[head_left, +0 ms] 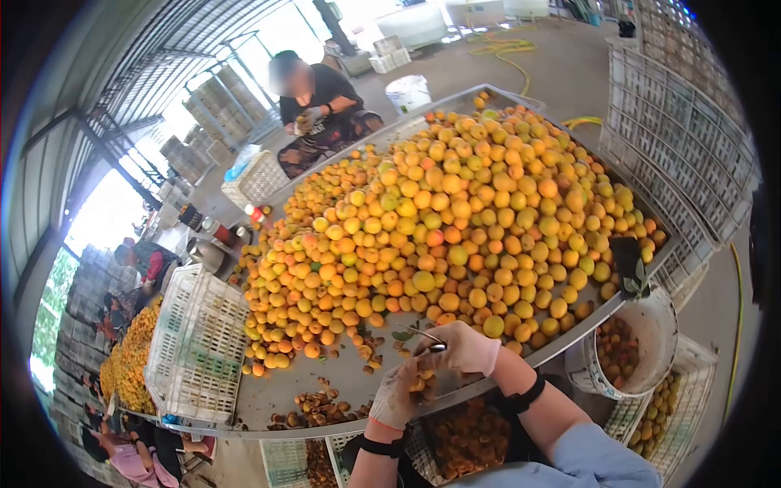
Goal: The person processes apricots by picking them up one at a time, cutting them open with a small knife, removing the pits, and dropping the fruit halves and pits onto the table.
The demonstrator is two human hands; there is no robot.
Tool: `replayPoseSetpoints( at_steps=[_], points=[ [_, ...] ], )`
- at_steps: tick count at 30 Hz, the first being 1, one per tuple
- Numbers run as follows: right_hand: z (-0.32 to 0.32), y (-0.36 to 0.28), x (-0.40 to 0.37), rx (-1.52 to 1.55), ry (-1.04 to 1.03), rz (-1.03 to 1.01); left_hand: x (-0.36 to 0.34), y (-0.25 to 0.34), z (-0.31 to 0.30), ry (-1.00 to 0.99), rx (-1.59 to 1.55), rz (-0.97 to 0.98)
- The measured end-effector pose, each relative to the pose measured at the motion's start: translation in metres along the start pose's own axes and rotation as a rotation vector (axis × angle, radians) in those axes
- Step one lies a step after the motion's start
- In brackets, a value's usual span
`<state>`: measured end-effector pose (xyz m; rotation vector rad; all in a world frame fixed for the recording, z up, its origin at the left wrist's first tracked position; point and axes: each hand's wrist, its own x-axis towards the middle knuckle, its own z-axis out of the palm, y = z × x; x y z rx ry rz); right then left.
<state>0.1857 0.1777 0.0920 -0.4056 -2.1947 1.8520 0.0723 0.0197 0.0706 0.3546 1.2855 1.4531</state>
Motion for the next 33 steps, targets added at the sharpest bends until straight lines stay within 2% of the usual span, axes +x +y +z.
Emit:
replayPoseSetpoints(
  at_steps=[1, 3, 4, 5, 6, 7, 8, 10, 13, 15, 17, 21, 23, 24, 26, 27, 29, 30, 31, 32, 33],
  points=[
    [0.002, 0.008, 0.005, -0.016, 0.023, -0.083, 0.008, -0.002, 0.001, -0.006, 0.003, -0.024],
    [0.016, 0.024, 0.018, 0.212, 0.363, -0.299, 0.018, -0.009, -0.001, 0.184, -0.248, -0.032],
    [0.015, 0.025, 0.012, 0.459, 0.427, -0.166, 0.014, -0.012, 0.000, 0.203, -0.237, -0.087],
    [0.004, 0.009, 0.007, 0.699, 0.487, -0.035, 0.010, -0.009, 0.009, 0.195, -0.224, -0.017],
    [0.000, 0.008, 0.007, 0.873, 0.557, -0.057, 0.012, -0.007, 0.015, 0.180, -0.214, 0.070],
    [-0.001, 0.008, 0.008, 1.050, 0.629, -0.085, 0.012, -0.009, 0.016, 0.196, -0.208, 0.044],
    [-0.003, 0.005, 0.010, 1.068, 0.635, -0.065, 0.013, -0.011, 0.016, 0.198, -0.173, 0.039],
    [-0.006, -0.001, 0.013, 1.213, 0.818, -0.073, 0.015, -0.013, 0.019, 0.215, -0.167, 0.004],
    [0.000, -0.001, 0.015, 1.131, 0.845, -0.148, 0.018, -0.017, 0.023, 0.233, -0.127, -0.010],
    [0.004, -0.001, 0.015, 1.075, 0.842, -0.130, 0.020, -0.017, 0.024, 0.251, -0.149, -0.031],
    [0.007, -0.002, 0.016, 0.988, 0.849, -0.237, 0.020, -0.016, 0.025, 0.270, -0.170, -0.043],
    [0.009, -0.002, 0.014, 0.932, 0.777, -0.215, 0.019, -0.016, 0.024, 0.318, -0.088, -0.067],
    [0.011, -0.001, 0.014, 0.810, 0.664, -0.300, 0.018, -0.016, 0.024, 0.315, -0.086, -0.065],
    [0.013, 0.003, 0.016, 0.811, 0.666, -0.298, 0.019, -0.015, 0.026, 0.325, 0.027, -0.052],
    [0.015, 0.009, 0.020, 0.608, 0.580, -0.498, 0.018, -0.016, 0.028, 0.337, 0.142, -0.047],
    [0.013, 0.008, 0.019, 0.609, 0.581, -0.495, 0.018, -0.017, 0.029, 0.354, 0.204, -0.011],
    [0.005, 0.002, 0.014, 0.865, 0.467, -0.218, 0.016, -0.017, 0.028, 0.370, 0.267, 0.028],
    [0.005, 0.003, 0.015, 0.863, 0.466, -0.226, 0.013, -0.018, 0.024, 0.363, 0.354, 0.032],
    [0.001, 0.004, 0.019, 1.004, 0.493, -0.153, 0.013, -0.016, 0.021, 0.354, 0.439, 0.052],
    [-0.003, 0.003, 0.026, 1.142, 0.512, -0.085, 0.013, -0.015, 0.020, 0.350, 0.437, 0.084],
    [-0.005, 0.005, 0.032, 1.126, 0.496, -0.119, 0.013, -0.015, 0.020, 0.349, 0.329, 0.068]
  ],
)
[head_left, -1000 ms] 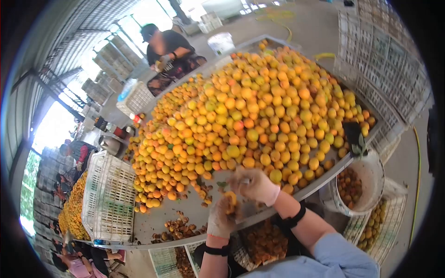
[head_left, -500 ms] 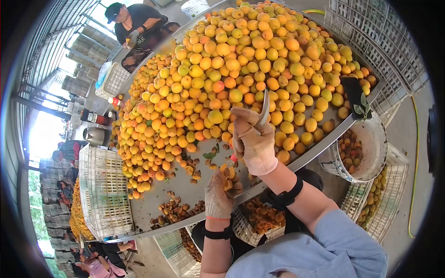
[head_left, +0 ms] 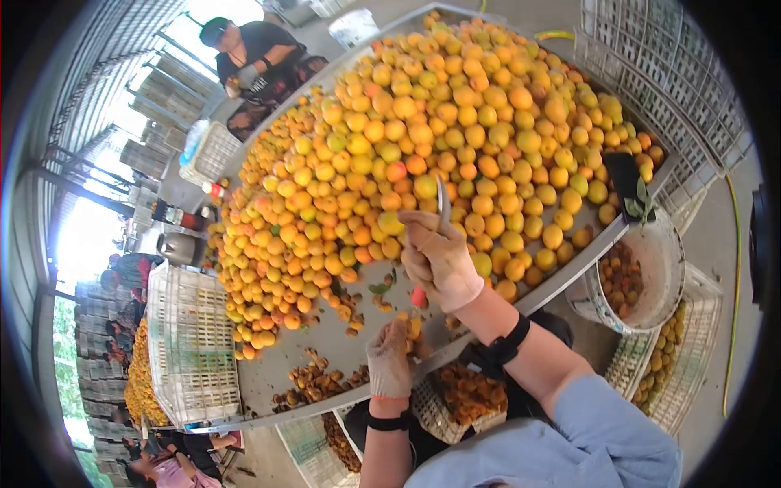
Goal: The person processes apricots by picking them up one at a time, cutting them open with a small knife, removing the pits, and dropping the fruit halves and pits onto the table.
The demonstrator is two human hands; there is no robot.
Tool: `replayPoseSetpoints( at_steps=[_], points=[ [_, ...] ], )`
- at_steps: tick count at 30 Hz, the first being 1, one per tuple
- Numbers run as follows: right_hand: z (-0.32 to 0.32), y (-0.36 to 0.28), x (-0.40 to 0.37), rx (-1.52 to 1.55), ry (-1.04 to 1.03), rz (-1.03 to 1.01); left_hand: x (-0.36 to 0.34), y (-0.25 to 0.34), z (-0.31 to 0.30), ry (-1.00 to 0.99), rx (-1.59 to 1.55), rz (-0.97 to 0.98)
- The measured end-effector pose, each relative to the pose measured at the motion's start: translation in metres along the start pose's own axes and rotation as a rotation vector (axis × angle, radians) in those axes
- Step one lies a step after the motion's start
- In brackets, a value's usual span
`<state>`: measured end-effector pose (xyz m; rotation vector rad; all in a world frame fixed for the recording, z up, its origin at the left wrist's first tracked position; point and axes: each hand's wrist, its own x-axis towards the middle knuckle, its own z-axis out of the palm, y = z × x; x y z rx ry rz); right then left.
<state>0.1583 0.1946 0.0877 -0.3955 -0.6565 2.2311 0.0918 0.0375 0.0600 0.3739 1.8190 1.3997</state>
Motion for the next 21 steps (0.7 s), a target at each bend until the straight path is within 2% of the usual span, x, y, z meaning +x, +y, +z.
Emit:
replayPoseSetpoints(
  at_steps=[2, 4, 6, 8, 12, 17, 20, 21],
  points=[
    [-0.007, 0.008, 0.007, 0.167, 0.110, 0.027, 0.000, 0.003, 0.000, -0.005, -0.114, -0.004],
    [-0.010, 0.014, 0.012, 0.221, 0.117, 0.019, -0.001, 0.006, -0.001, -0.053, -0.289, -0.042],
    [-0.016, 0.024, 0.015, 0.274, 0.133, 0.018, -0.001, 0.008, -0.004, -0.090, -0.330, -0.080],
    [-0.022, 0.037, 0.018, 0.391, 0.153, 0.094, 0.003, -0.001, -0.005, -0.238, -0.708, -0.191],
    [-0.015, 0.033, 0.017, 0.288, 0.173, -0.010, 0.012, -0.002, -0.006, -0.259, -0.606, -0.142],
    [-0.004, 0.015, 0.006, 0.181, 0.137, -0.027, 0.006, 0.008, -0.009, -0.118, -0.239, -0.037],
    [0.003, 0.013, -0.002, 0.018, 0.034, -0.027, 0.022, -0.013, -0.014, -0.059, -0.158, -0.015],
    [-0.001, 0.016, -0.004, -0.095, -0.086, -0.083, 0.021, -0.011, -0.012, -0.063, -0.157, -0.013]
  ],
)
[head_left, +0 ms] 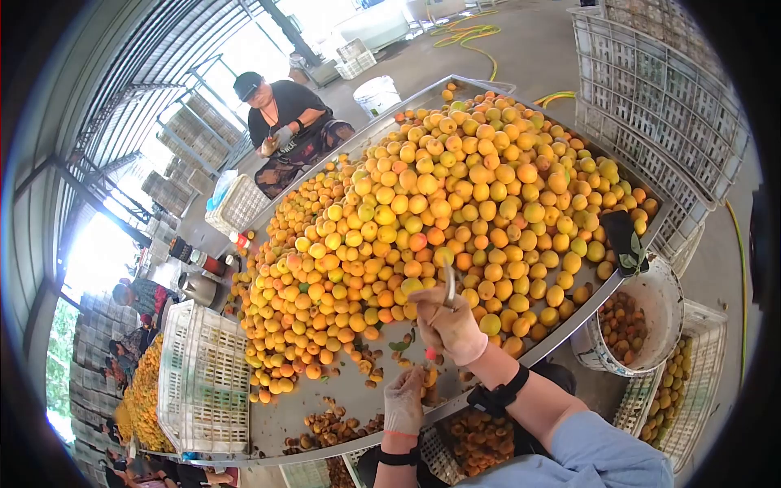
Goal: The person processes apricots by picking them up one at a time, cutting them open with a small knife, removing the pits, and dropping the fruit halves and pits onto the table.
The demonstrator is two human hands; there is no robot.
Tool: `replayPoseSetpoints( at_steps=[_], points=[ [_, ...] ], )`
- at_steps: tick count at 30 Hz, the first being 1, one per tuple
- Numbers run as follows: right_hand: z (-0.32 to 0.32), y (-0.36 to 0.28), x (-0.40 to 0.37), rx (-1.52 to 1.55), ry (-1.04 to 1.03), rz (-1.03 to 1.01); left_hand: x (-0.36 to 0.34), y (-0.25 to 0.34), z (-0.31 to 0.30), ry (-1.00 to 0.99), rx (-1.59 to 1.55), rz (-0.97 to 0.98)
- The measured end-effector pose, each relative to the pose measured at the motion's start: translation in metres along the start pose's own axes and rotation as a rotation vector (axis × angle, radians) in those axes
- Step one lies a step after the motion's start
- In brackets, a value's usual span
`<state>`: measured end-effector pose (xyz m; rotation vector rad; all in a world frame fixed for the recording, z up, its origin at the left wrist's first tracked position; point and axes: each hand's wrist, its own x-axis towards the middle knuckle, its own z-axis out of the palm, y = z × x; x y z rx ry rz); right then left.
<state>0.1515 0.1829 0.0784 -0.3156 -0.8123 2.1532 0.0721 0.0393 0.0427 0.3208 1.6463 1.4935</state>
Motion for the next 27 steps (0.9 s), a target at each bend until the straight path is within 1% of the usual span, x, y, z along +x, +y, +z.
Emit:
replayPoseSetpoints(
  at_steps=[1, 2, 3, 5, 6, 7, 8, 9, 10, 11, 12, 13, 14, 15, 16, 17, 18, 19, 20, 21, 23, 24, 26, 27],
  points=[
    [-0.002, 0.002, -0.001, -0.113, -0.121, -0.058, -0.003, 0.002, 0.004, 0.016, 0.129, 0.008],
    [0.001, -0.002, -0.005, -0.208, -0.180, -0.073, -0.006, 0.007, 0.009, 0.031, 0.258, 0.015],
    [0.002, -0.006, -0.005, -0.211, -0.177, -0.080, -0.005, 0.004, 0.011, 0.024, 0.259, 0.018],
    [0.003, -0.014, -0.003, -0.042, -0.032, 0.131, -0.005, -0.003, 0.011, 0.023, 0.253, 0.090],
    [0.004, -0.016, 0.001, 0.096, 0.110, 0.176, -0.006, -0.003, 0.009, 0.014, 0.257, 0.097],
    [0.001, -0.014, 0.005, 0.093, 0.107, 0.164, -0.007, -0.002, 0.009, 0.030, 0.135, 0.060],
    [-0.005, -0.009, 0.008, 0.185, 0.132, 0.149, -0.008, 0.000, 0.009, 0.046, 0.010, 0.025],
    [-0.010, -0.004, 0.011, 0.279, 0.156, 0.136, -0.010, 0.003, 0.010, 0.040, 0.008, 0.035],
    [-0.015, 0.000, 0.015, 0.302, 0.172, 0.184, -0.012, 0.006, 0.012, 0.042, -0.093, -0.036],
    [-0.025, 0.012, 0.020, 0.301, 0.166, 0.175, -0.014, 0.009, 0.013, 0.044, -0.192, -0.109],
    [-0.036, 0.029, 0.024, 0.505, 0.143, 0.242, -0.017, 0.010, 0.013, 0.038, -0.189, -0.102],
    [-0.042, 0.036, 0.027, 0.706, 0.117, 0.311, -0.019, 0.009, 0.013, -0.057, -0.268, -0.067],
    [-0.039, 0.033, 0.027, 0.704, 0.113, 0.306, -0.021, 0.007, 0.014, -0.152, -0.346, -0.032],
    [-0.035, 0.032, 0.027, 0.668, 0.200, 0.276, -0.018, 0.003, 0.012, -0.155, -0.346, -0.030],
    [-0.031, 0.030, 0.027, 0.630, 0.286, 0.245, -0.011, -0.002, 0.011, -0.145, -0.434, -0.031],
    [-0.031, 0.023, 0.027, 0.632, 0.287, 0.245, -0.008, -0.006, 0.010, -0.132, -0.518, -0.036],
    [-0.031, 0.014, 0.026, 0.538, 0.333, 0.164, -0.009, -0.001, 0.010, -0.128, -0.514, -0.043],
    [-0.030, 0.006, 0.024, 0.442, 0.381, 0.084, -0.008, 0.006, 0.011, -0.004, -0.426, 0.004],
    [-0.028, 0.000, 0.022, 0.150, 0.445, 0.216, -0.008, 0.010, 0.012, 0.114, -0.341, 0.055],
    [-0.025, 0.004, 0.015, 0.146, 0.447, 0.213, -0.006, 0.011, 0.012, 0.110, -0.343, 0.054],
    [-0.016, 0.021, 0.001, -0.475, 0.018, -0.006, 0.001, 0.015, 0.013, 0.293, -0.090, 0.297],
    [-0.010, 0.023, -0.004, -0.478, 0.019, -0.012, -0.003, 0.018, 0.016, 0.263, -0.043, 0.359],
    [-0.003, 0.022, -0.014, -0.687, -0.090, 0.326, 0.001, 0.012, 0.019, 0.283, -0.016, 0.352],
    [-0.004, 0.022, -0.014, -0.693, -0.091, 0.327, 0.002, 0.009, 0.021, 0.309, 0.014, 0.345]
  ],
)
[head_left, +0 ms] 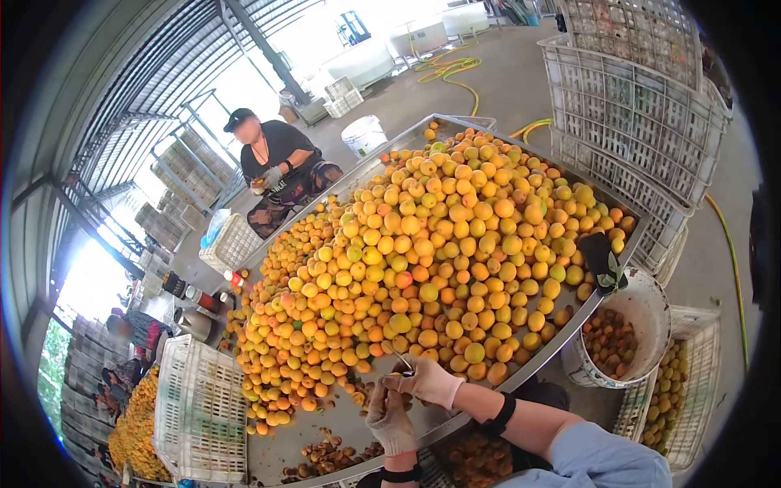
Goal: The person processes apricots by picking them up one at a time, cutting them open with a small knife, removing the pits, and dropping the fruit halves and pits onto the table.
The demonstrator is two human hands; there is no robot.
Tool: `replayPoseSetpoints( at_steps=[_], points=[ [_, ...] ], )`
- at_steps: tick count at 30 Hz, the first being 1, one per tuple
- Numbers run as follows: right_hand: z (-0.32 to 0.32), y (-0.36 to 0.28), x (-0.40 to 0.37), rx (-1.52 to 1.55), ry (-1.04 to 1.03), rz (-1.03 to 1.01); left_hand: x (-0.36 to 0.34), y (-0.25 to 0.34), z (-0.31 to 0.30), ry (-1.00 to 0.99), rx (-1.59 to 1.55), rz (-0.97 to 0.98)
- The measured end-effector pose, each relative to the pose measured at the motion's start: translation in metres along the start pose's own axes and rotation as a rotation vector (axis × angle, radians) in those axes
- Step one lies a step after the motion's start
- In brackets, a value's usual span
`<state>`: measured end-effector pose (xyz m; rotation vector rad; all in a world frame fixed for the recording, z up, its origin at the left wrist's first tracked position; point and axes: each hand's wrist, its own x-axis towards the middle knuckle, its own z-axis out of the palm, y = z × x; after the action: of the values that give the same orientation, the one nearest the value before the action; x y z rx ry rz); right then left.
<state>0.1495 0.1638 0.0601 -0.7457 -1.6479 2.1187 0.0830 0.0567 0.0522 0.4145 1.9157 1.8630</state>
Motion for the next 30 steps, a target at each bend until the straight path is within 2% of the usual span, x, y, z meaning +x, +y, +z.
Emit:
replayPoseSetpoints(
  at_steps=[4, 6, 7, 9, 13, 15, 19, 21, 25, 27, 30],
  points=[
    [-0.003, -0.002, -0.003, 0.054, -0.075, -0.002, -0.007, 0.003, 0.000, -0.038, -0.011, 0.064],
    [0.001, 0.011, 0.003, 0.013, -0.058, -0.227, -0.008, 0.015, 0.000, -0.042, -0.186, -0.068],
    [0.001, 0.015, 0.005, 0.014, -0.059, -0.227, -0.008, 0.018, 0.000, -0.041, -0.185, -0.068],
    [0.000, 0.013, 0.005, -0.091, -0.042, -0.389, -0.009, 0.023, -0.001, -0.052, -0.182, -0.082],
    [-0.001, 0.001, -0.003, -0.078, -0.150, -0.242, -0.018, 0.032, -0.001, -0.024, -0.042, -0.044],
    [0.002, 0.008, -0.003, -0.190, -0.103, -0.400, -0.014, 0.025, -0.004, -0.060, -0.129, 0.023],
    [0.006, 0.004, -0.006, -0.206, -0.076, -0.414, -0.010, 0.022, -0.003, -0.101, -0.131, 0.034],
    [0.007, -0.002, -0.010, -0.403, -0.043, -0.365, -0.010, 0.020, 0.000, -0.029, -0.101, 0.102],
    [0.009, -0.005, -0.011, -0.304, -0.024, -0.390, 0.000, 0.027, 0.005, 0.062, -0.206, 0.114],
    [0.009, -0.002, -0.009, -0.328, 0.051, -0.403, -0.002, 0.037, 0.009, 0.015, -0.356, -0.057],
    [0.000, -0.008, -0.012, -0.436, 0.004, -0.355, 0.001, 0.030, -0.003, -0.110, -0.239, -0.165]
  ],
)
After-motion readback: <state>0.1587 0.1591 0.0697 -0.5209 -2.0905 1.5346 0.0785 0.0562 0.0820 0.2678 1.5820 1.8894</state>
